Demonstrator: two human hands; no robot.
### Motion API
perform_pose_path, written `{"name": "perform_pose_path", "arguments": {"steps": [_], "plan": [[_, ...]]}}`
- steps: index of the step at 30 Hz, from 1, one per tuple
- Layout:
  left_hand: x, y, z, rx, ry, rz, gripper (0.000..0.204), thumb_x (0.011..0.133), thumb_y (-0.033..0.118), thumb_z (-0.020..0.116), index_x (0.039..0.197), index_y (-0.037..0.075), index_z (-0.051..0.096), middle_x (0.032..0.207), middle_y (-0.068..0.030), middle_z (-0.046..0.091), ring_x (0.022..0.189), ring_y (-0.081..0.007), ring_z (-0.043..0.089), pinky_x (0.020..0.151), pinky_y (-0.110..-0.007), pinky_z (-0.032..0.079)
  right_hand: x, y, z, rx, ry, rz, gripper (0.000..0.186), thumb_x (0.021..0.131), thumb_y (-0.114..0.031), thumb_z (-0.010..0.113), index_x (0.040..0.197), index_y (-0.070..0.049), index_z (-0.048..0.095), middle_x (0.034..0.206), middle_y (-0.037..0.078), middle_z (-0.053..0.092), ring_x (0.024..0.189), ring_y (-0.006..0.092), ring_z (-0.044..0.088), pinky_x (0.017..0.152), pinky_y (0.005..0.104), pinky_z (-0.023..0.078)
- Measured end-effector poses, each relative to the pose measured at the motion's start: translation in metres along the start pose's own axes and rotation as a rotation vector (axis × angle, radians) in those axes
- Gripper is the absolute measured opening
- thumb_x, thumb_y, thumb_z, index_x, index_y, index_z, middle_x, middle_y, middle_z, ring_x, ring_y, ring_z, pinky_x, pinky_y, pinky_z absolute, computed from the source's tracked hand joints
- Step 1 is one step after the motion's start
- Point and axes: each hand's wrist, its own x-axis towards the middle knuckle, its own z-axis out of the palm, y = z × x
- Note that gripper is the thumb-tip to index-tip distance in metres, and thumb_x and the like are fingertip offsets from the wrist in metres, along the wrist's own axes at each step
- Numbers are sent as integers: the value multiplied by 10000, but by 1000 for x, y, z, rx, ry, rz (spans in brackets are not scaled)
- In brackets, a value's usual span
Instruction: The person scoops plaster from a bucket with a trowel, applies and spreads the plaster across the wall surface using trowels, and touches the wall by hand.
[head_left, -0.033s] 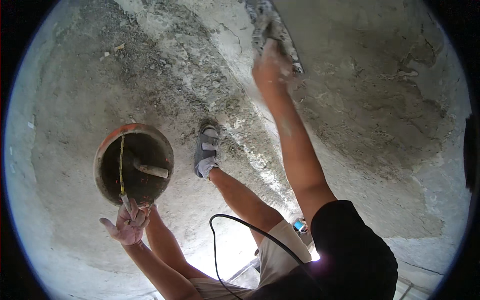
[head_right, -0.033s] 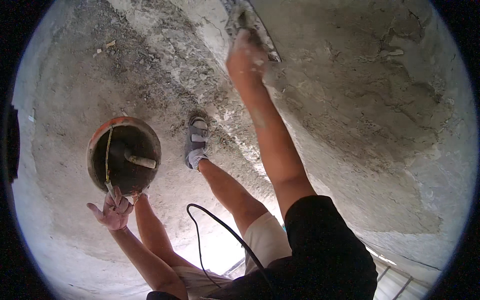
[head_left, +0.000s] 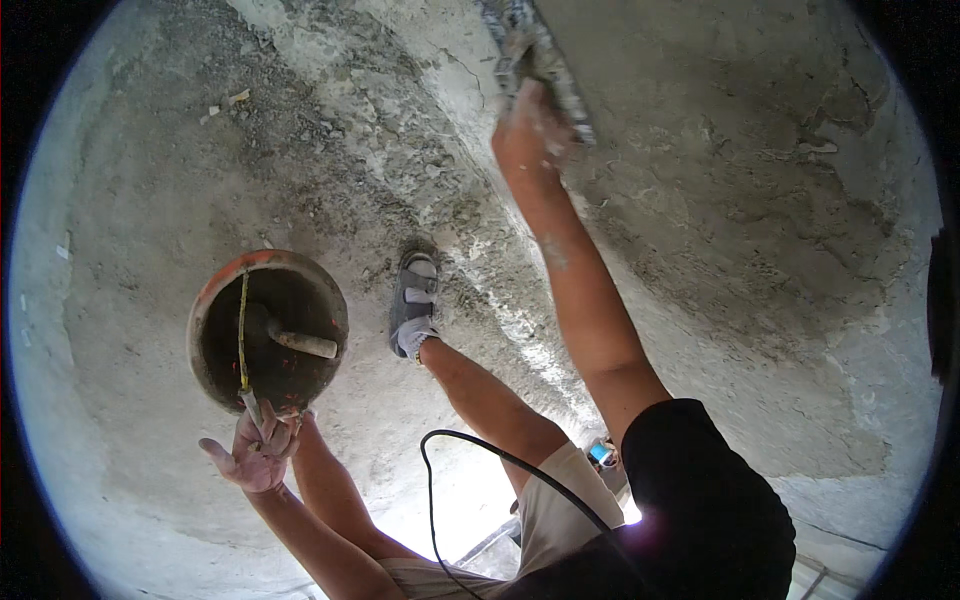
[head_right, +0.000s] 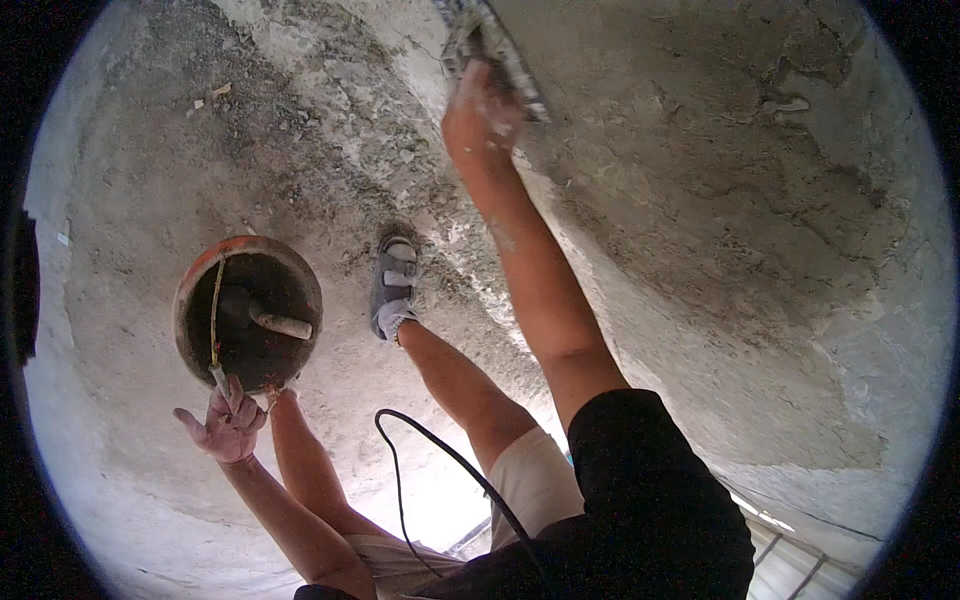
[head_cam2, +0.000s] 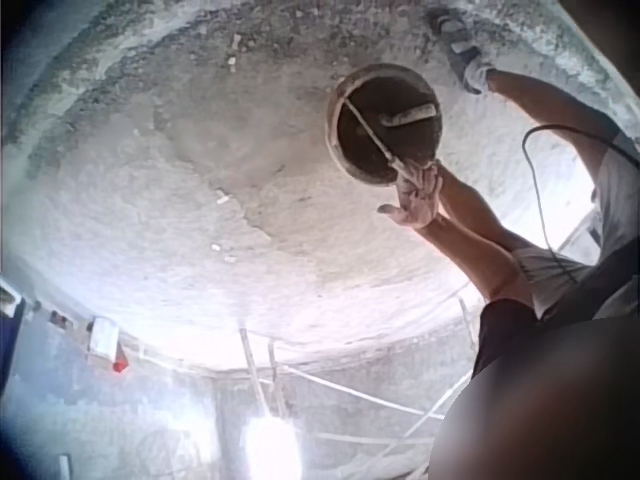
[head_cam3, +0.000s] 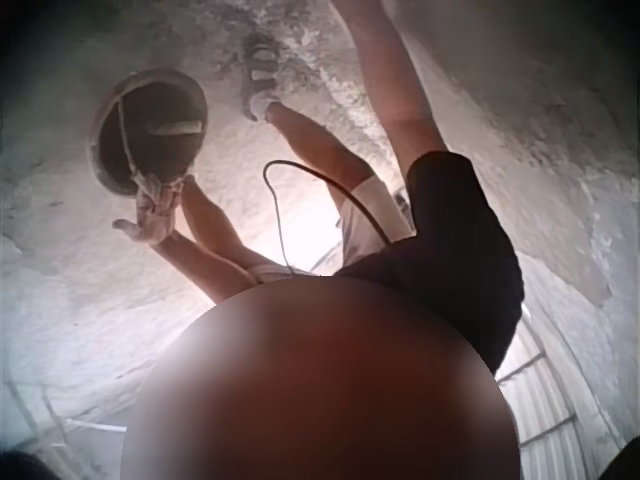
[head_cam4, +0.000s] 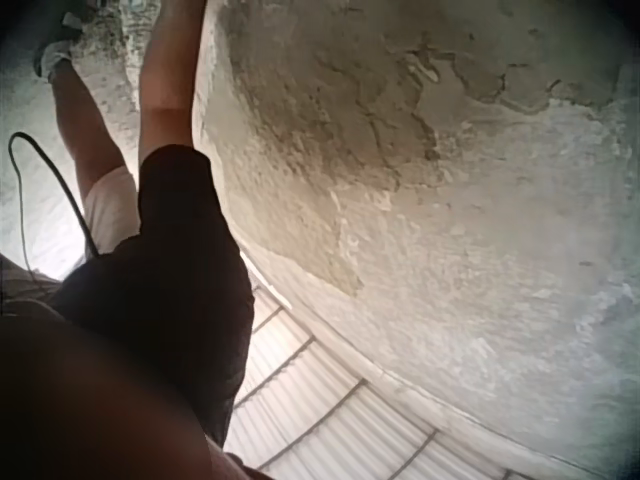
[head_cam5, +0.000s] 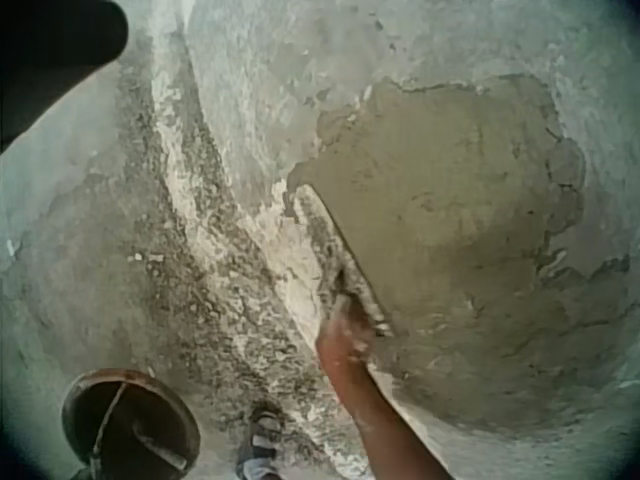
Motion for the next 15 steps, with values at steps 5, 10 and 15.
{"name": "perform_pose_path", "arguments": {"steps": [5,10,15], "plan": [[2,4,10,41,82,8,934,747,850,335,991,-42,468,626,42,288,480,-72,202,442,-236,173,-36,3,129,-74,-145,16,409,760,-67,633,1140,50,536,1060,242,613,989,330,602,851,409,471],[9,-8,19,95,267,15,874,736,861,330,895,8,437,582,57,250,468,-66,189,437,-235,172,-54,12,146,302,-537,347,327,841,-158,580,1098,37,531,1049,256,591,992,373,585,870,442,452],[-2,1,5,56,40,25,888,743,858,319,918,-5,438,600,47,269,468,-63,208,436,-226,178,-44,-17,-1,136,118,-39,274,797,-127,647,977,-4,480,845,198,577,782,354,597,698,450,459]]}}
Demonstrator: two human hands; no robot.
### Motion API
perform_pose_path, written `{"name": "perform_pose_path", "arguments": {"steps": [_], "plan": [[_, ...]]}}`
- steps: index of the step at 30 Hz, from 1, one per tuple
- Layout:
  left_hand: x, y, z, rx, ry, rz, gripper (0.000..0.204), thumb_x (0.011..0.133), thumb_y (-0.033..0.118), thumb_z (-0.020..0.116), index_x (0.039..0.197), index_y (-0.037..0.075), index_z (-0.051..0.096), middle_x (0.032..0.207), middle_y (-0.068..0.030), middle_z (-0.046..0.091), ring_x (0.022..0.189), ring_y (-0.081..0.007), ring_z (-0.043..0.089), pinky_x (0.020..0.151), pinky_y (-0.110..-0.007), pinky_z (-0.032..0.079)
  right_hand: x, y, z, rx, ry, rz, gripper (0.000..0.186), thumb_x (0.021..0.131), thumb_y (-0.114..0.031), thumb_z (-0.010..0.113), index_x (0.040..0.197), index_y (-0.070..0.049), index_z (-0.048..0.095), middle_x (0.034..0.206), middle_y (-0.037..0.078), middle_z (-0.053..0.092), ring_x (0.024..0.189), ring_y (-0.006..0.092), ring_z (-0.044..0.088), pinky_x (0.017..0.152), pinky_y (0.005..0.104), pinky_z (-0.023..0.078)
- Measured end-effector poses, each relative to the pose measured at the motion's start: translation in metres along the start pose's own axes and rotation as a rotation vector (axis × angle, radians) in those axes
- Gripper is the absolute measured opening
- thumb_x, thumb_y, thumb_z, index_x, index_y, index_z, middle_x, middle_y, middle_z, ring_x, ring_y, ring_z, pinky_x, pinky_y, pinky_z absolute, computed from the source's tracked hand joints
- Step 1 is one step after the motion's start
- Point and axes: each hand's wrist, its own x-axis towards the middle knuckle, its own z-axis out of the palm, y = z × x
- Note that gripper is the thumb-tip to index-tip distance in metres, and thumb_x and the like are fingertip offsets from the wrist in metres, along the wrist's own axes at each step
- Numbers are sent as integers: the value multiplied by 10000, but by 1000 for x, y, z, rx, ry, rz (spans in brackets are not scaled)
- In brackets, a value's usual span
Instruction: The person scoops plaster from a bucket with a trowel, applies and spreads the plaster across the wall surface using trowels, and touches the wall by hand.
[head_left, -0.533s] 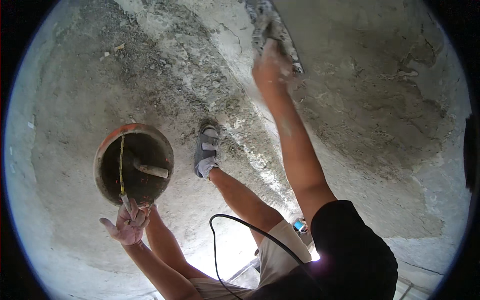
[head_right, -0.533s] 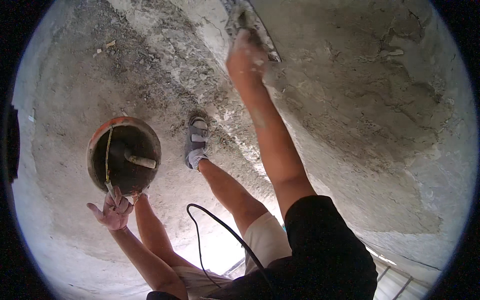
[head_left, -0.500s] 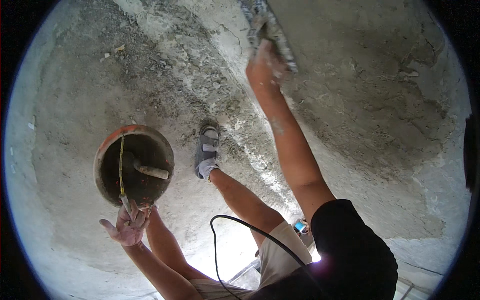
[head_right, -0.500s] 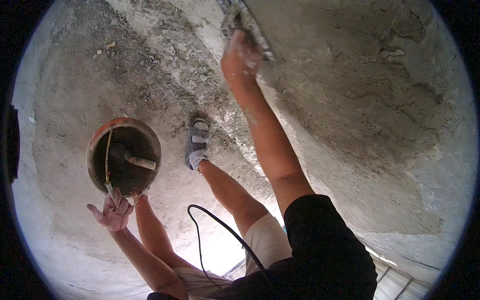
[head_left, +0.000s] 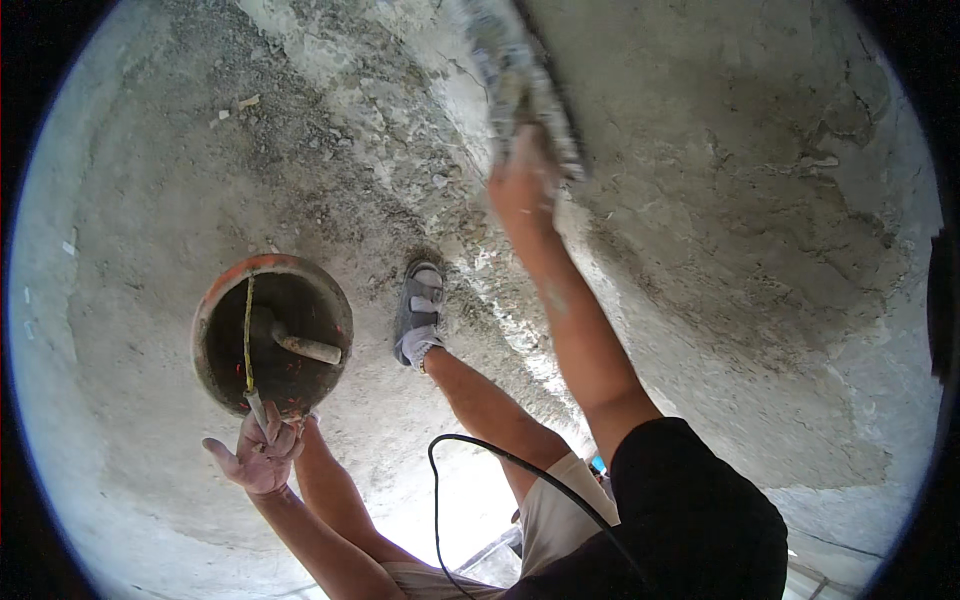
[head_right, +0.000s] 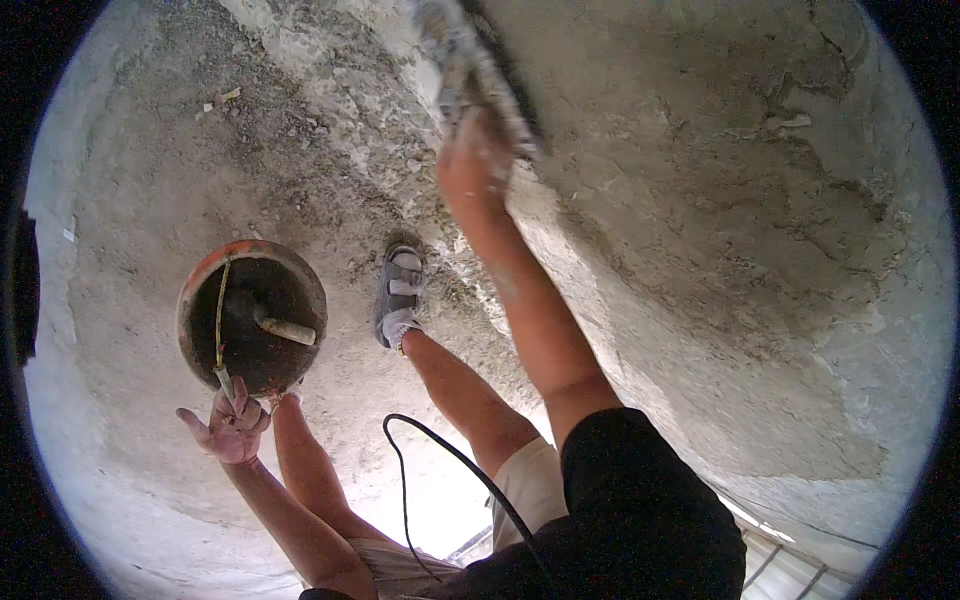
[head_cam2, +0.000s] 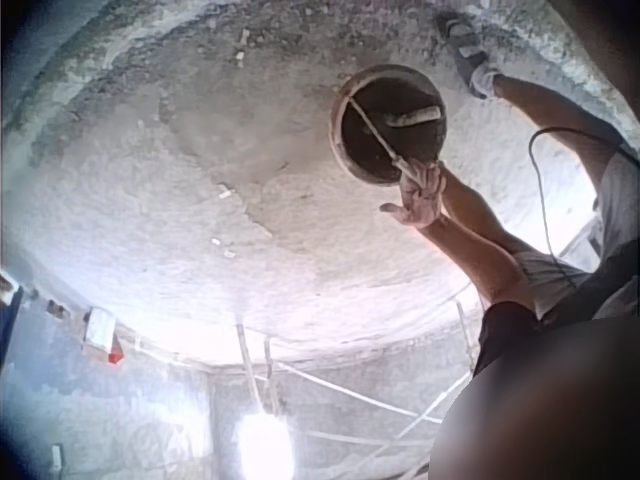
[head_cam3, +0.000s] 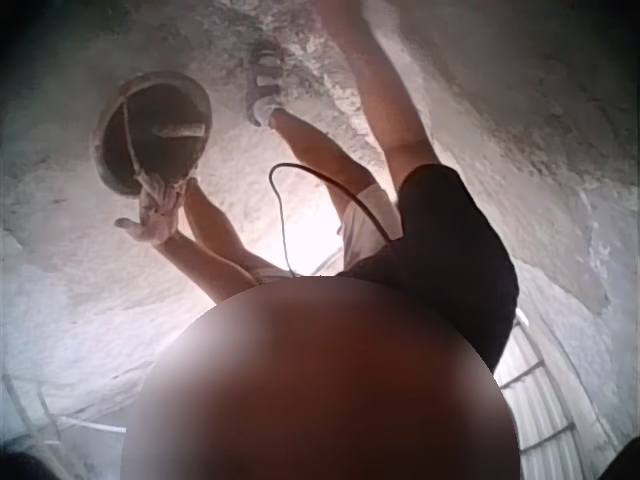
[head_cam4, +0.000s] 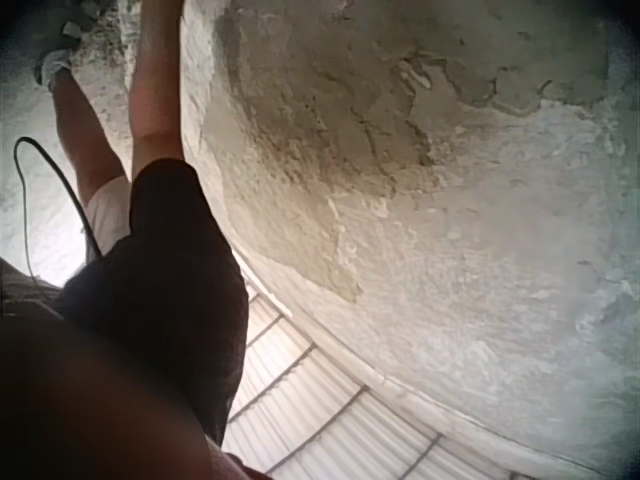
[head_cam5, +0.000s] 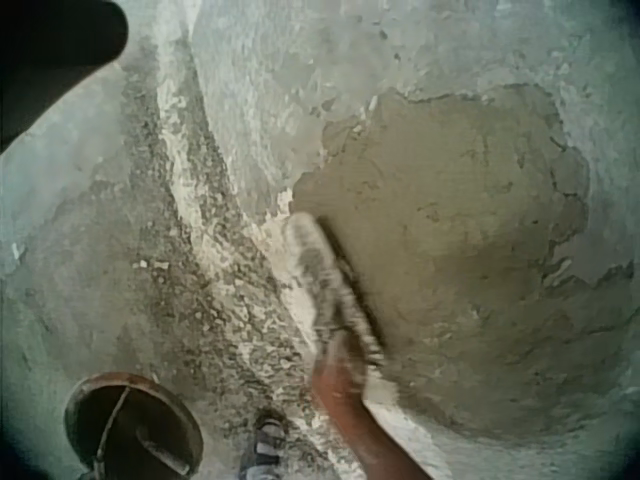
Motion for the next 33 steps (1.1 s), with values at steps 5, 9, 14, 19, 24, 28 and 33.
{"name": "perform_pose_path", "arguments": {"steps": [5,9,14,19,24,28,33], "plan": [[6,-6,15,11,248,-30,856,696,890,338,783,41,402,536,57,283,450,-45,193,395,-193,147,36,24,-33,-44,-57,153,251,844,-187,619,957,-1,495,821,192,592,729,370,602,678,457,457],[2,-3,14,20,249,-4,859,694,892,334,787,41,404,538,57,287,452,-43,196,392,-199,148,16,24,60,-160,-228,200,434,827,-172,623,1169,56,484,1084,243,586,997,345,587,883,446,421],[7,1,20,14,226,-6,859,701,892,316,789,43,404,531,57,284,452,-44,197,393,-197,156,-1,31,144,-174,-469,234,592,806,-172,603,1308,52,385,1237,217,540,1152,353,514,955,405,384],[-3,-2,0,-30,210,-8,888,727,867,332,880,-3,420,596,44,305,461,-49,209,405,-204,165,-33,14,89,-52,-341,194,459,813,-174,614,1185,60,480,1116,232,576,1028,349,567,868,449,428],[-4,-5,3,-61,152,9,883,734,872,293,842,4,411,583,36,313,460,-55,217,392,-181,201,-14,33,-71,141,-9,164,361,899,-203,564,1122,70,487,872,246,600,748,344,625,677,429,492],[-8,-5,7,17,352,-7,913,733,874,286,869,-17,427,593,36,315,453,-55,219,399,-197,234,-9,44,-75,169,-84,251,354,910,-206,558,1107,78,483,857,235,591,763,331,624,674,412,492],[2,-3,5,0,93,8,919,769,839,311,959,-49,450,574,51,268,446,-63,163,402,-218,162,-35,61,87,-132,-370,205,317,809,-95,593,1068,66,508,973,230,602,934,375,587,836,448,446]]}}
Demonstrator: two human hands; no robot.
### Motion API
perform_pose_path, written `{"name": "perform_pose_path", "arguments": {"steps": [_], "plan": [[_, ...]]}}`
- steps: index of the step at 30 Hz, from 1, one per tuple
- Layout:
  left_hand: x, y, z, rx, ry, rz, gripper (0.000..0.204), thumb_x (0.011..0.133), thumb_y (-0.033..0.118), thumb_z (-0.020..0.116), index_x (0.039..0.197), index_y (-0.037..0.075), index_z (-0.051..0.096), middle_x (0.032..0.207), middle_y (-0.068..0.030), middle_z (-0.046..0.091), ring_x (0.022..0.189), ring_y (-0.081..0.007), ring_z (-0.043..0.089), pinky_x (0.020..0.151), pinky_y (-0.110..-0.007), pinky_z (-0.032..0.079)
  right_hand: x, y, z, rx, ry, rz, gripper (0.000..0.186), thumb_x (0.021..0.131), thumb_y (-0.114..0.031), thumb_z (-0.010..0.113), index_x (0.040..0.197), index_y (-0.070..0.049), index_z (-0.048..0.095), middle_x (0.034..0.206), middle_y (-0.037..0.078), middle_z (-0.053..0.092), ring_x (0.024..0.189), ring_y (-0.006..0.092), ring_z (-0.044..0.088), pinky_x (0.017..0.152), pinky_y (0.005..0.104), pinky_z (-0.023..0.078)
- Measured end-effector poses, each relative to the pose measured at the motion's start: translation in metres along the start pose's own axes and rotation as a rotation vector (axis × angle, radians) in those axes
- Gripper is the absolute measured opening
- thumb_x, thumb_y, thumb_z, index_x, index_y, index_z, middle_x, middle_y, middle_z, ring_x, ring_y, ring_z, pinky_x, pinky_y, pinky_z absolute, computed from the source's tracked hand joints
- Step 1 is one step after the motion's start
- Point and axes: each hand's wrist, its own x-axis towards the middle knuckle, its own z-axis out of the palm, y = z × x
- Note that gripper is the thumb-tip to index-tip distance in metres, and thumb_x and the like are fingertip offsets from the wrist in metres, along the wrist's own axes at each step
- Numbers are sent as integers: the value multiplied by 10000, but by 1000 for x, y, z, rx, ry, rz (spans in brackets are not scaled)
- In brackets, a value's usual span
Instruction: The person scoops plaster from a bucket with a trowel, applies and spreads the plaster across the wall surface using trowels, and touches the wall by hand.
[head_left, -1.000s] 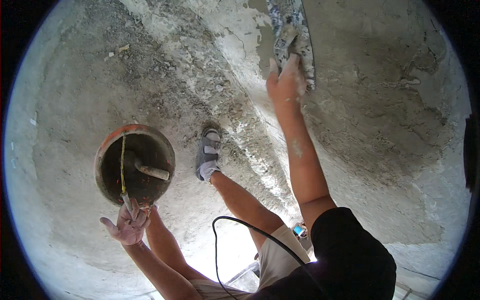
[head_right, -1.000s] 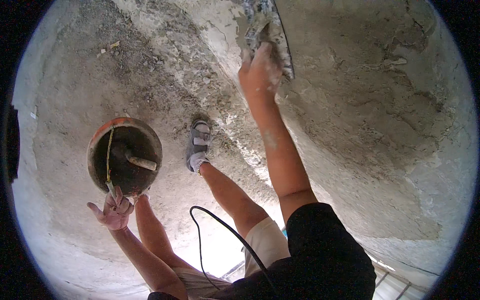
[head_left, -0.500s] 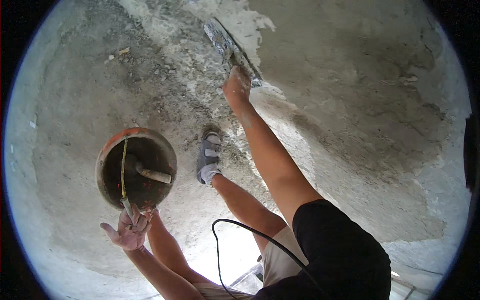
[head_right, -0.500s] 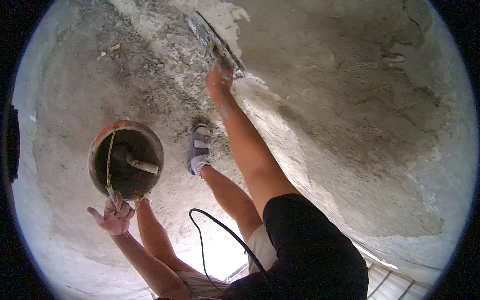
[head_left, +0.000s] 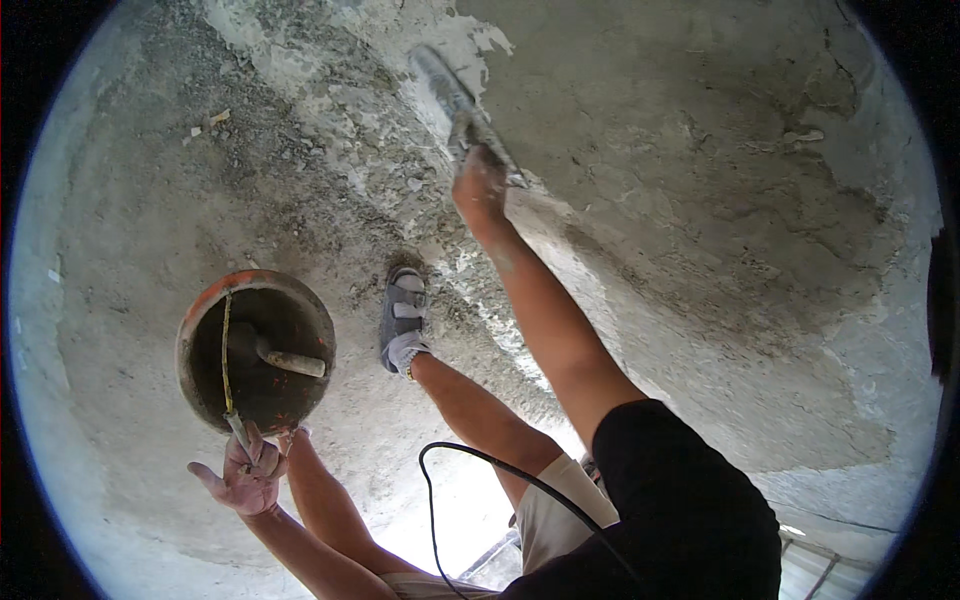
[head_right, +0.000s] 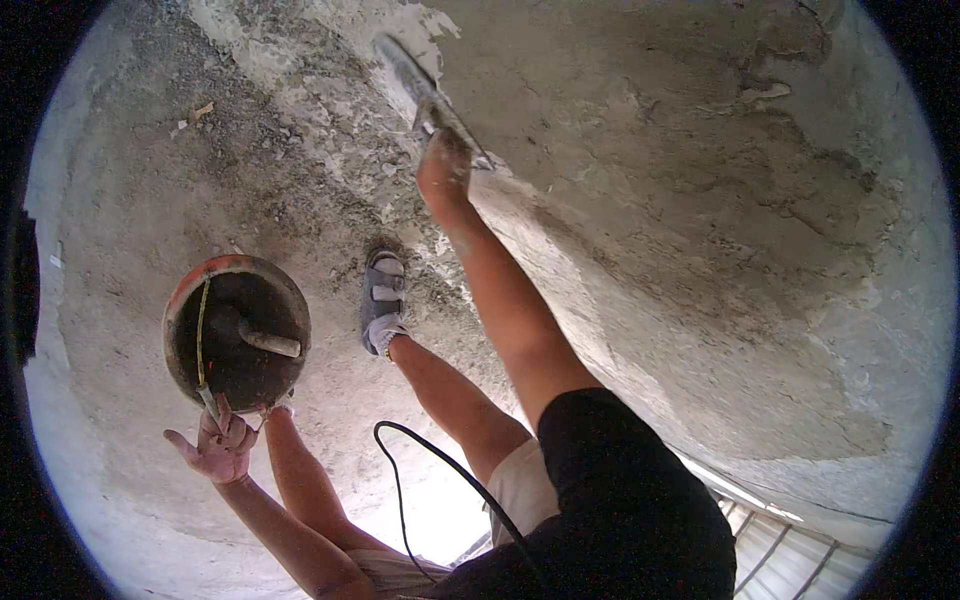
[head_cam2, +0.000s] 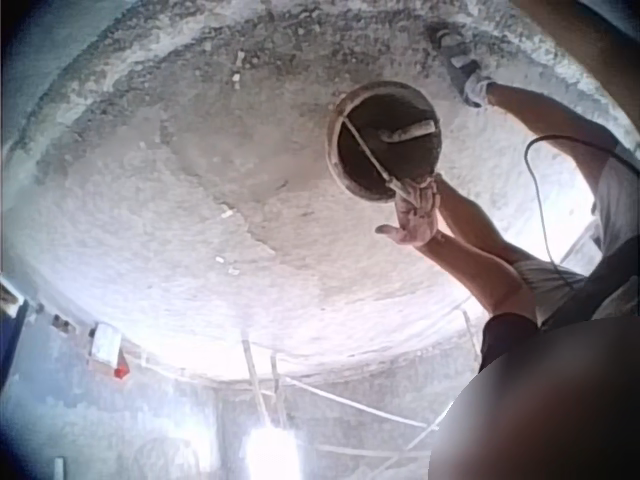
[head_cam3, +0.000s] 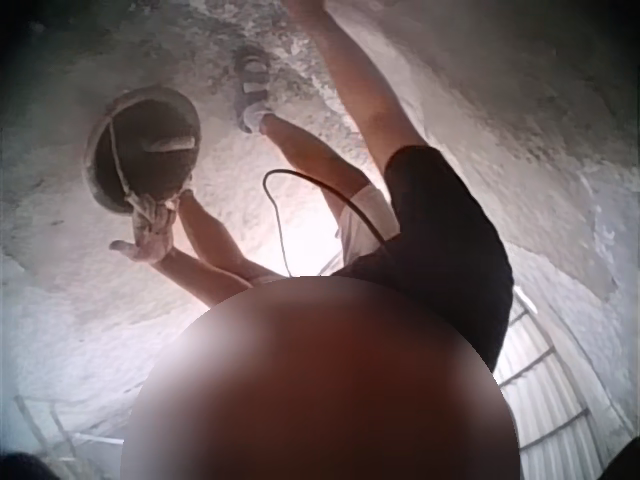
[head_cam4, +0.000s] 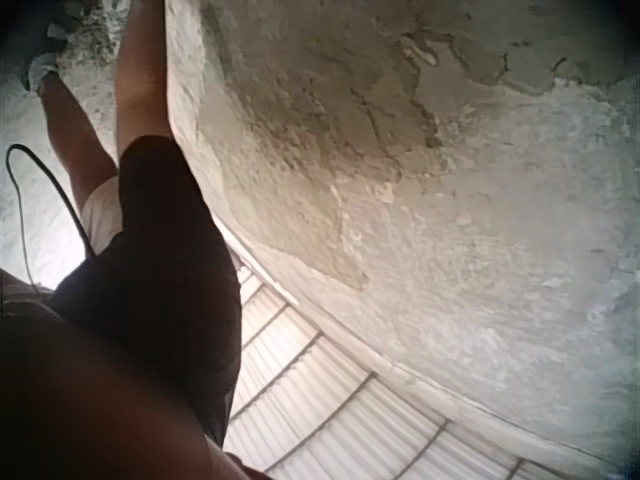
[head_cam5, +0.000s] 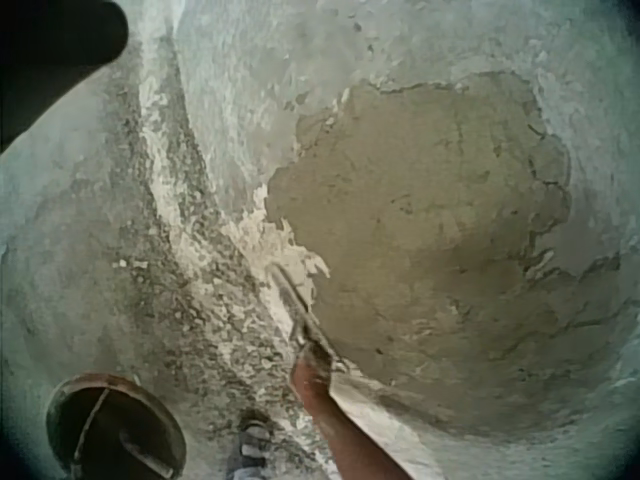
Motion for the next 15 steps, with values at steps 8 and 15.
{"name": "perform_pose_path", "arguments": {"steps": [8,15], "plan": [[-9,1,-13,-4,-37,18,993,779,836,281,1121,-81,450,638,35,293,476,-70,209,425,-232,175,-26,-14,-7,121,-18,-34,320,850,-176,566,1090,34,532,991,248,612,974,399,584,860,456,454],[-8,2,1,8,152,-13,876,728,866,336,867,3,395,589,49,274,470,-60,209,428,-217,171,-36,18,-163,227,93,19,379,889,-216,557,1133,62,478,993,265,600,893,383,608,792,471,463]]}}
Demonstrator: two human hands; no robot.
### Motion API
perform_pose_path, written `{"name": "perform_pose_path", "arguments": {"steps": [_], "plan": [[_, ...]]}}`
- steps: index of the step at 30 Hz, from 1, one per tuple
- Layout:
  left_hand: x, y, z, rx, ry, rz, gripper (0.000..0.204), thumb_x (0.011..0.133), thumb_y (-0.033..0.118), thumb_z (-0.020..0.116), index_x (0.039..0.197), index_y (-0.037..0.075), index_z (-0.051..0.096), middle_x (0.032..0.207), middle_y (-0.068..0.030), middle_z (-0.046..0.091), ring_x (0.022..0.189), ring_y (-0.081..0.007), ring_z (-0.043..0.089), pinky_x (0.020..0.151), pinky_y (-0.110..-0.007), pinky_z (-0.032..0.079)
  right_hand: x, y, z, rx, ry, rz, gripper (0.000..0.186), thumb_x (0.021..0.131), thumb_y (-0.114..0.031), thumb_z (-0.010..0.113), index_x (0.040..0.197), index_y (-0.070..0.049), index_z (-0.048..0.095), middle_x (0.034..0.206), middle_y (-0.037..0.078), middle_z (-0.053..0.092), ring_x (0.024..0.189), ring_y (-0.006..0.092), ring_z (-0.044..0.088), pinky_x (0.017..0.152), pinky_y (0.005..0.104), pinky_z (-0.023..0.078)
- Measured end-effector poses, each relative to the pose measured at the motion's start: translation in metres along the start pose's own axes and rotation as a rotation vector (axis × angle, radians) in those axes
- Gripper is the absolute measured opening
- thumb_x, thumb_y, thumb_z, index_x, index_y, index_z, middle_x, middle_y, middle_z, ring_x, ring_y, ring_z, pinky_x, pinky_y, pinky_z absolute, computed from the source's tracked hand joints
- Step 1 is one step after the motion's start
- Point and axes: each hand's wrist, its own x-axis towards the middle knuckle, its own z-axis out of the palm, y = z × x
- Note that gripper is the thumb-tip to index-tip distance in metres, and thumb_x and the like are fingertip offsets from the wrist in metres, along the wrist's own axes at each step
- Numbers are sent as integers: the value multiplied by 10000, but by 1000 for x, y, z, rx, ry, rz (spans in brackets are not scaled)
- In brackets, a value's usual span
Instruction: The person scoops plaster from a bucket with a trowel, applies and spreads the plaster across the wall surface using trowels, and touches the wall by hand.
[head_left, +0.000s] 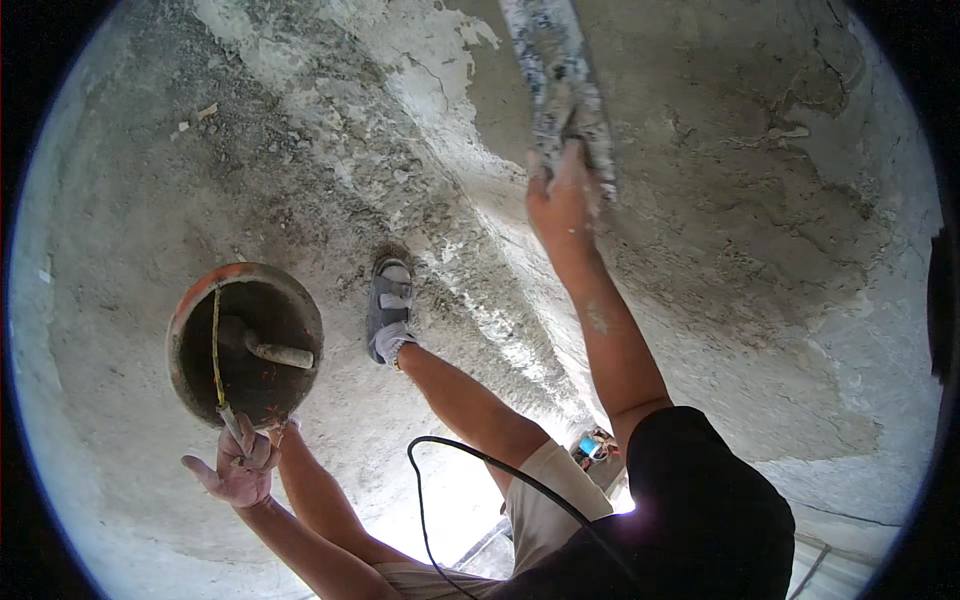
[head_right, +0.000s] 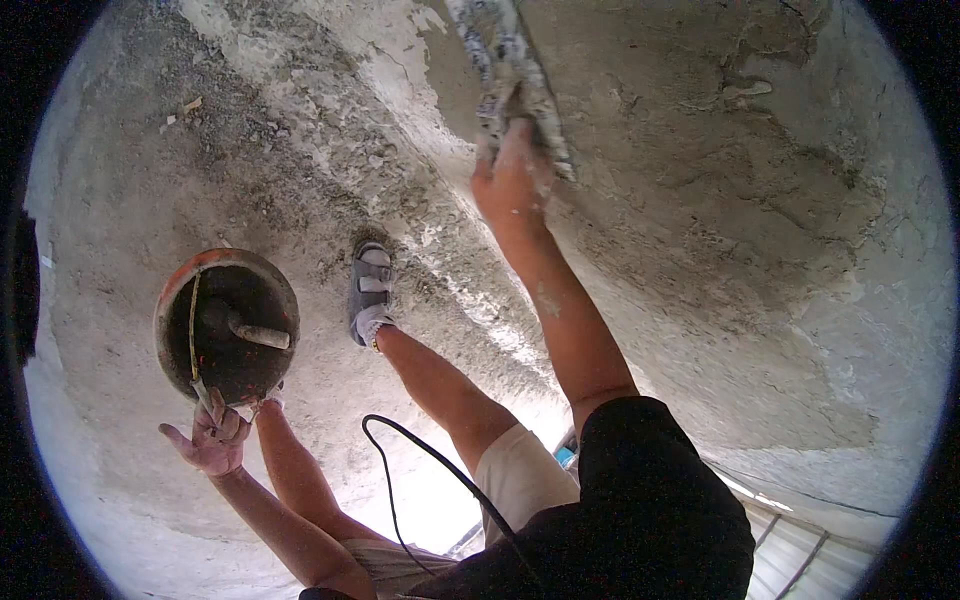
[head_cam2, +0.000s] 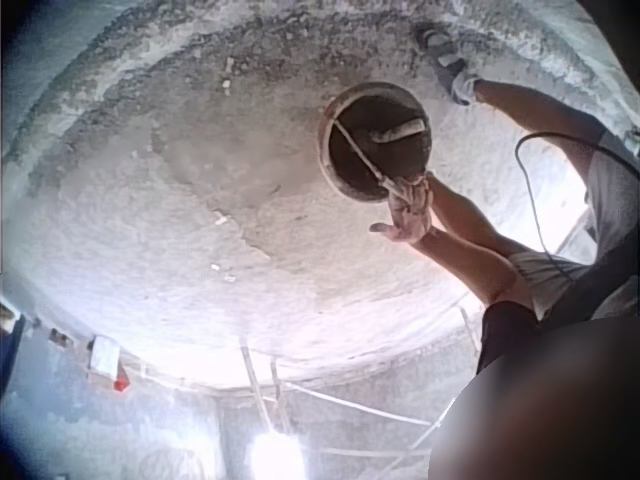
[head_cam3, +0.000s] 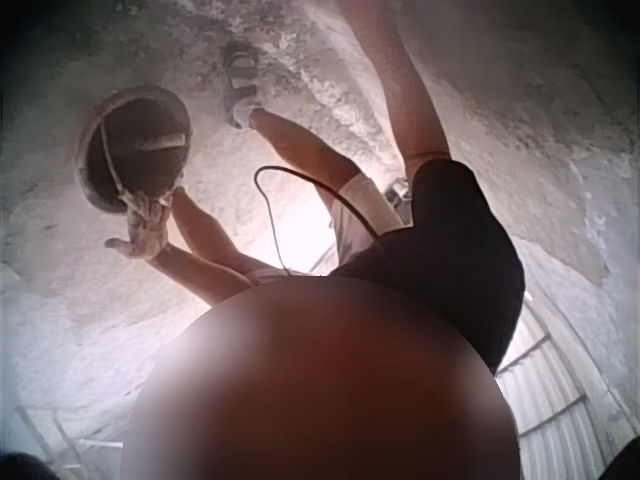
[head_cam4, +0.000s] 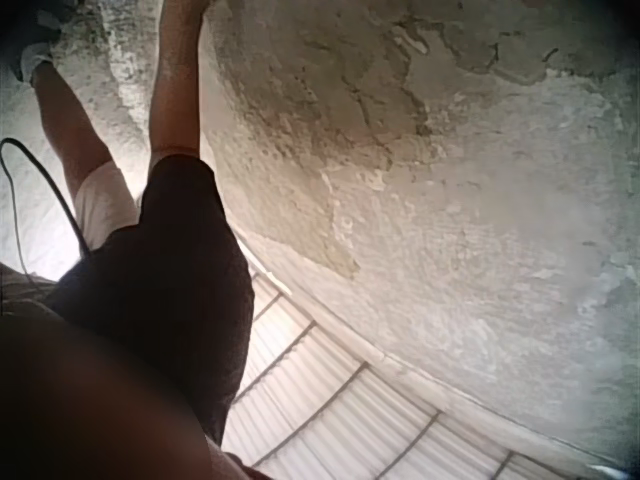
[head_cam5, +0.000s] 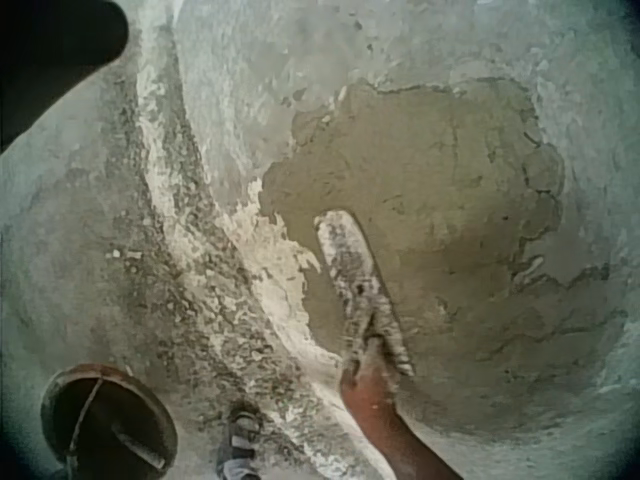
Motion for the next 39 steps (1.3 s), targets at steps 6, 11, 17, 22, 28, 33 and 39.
{"name": "perform_pose_path", "arguments": {"steps": [6,11,17,22,28,33,39], "plan": [[2,5,-1,-4,-38,5,922,730,867,328,916,-31,427,594,44,281,472,-57,225,434,-216,178,13,11,177,-133,-82,-22,359,735,-68,634,1052,40,504,970,232,604,933,393,579,849,439,441],[8,-2,0,-36,39,47,998,756,852,294,1073,-81,450,633,28,320,469,-64,216,433,-225,183,12,14,202,-205,-226,96,382,804,-197,601,1090,46,531,1009,258,596,969,417,569,852,474,442],[-3,3,-14,-51,-99,45,989,752,859,277,1052,-69,442,632,30,320,461,-66,208,411,-215,182,-48,2,48,20,3,-24,344,861,-134,547,1134,69,493,1063,289,579,1028,451,542,890,462,434],[1,1,7,-24,134,25,912,725,883,268,854,-6,422,548,54,299,426,-48,199,388,-193,160,-38,38,20,30,-10,54,277,838,-139,596,1026,34,488,975,276,588,893,455,575,800,472,454],[8,3,5,-10,105,53,903,700,900,278,802,15,424,503,70,291,415,-37,188,389,-186,168,5,50,200,-74,-203,111,508,838,-256,603,1233,36,472,1120,282,579,1035,423,560,929,478,411],[7,-1,5,-24,-44,16,976,721,881,287,1009,-41,425,567,50,288,440,-56,195,413,-217,173,-1,25,198,-24,-350,204,504,844,-247,588,1256,13,458,1147,292,560,1064,442,534,929,474,418],[2,1,5,-24,76,36,878,707,896,270,776,31,404,533,56,286,433,-45,192,393,-200,147,-35,20,38,128,-95,-85,371,869,-119,546,1179,64,456,1062,279,558,968,426,557,846,462,445]]}}
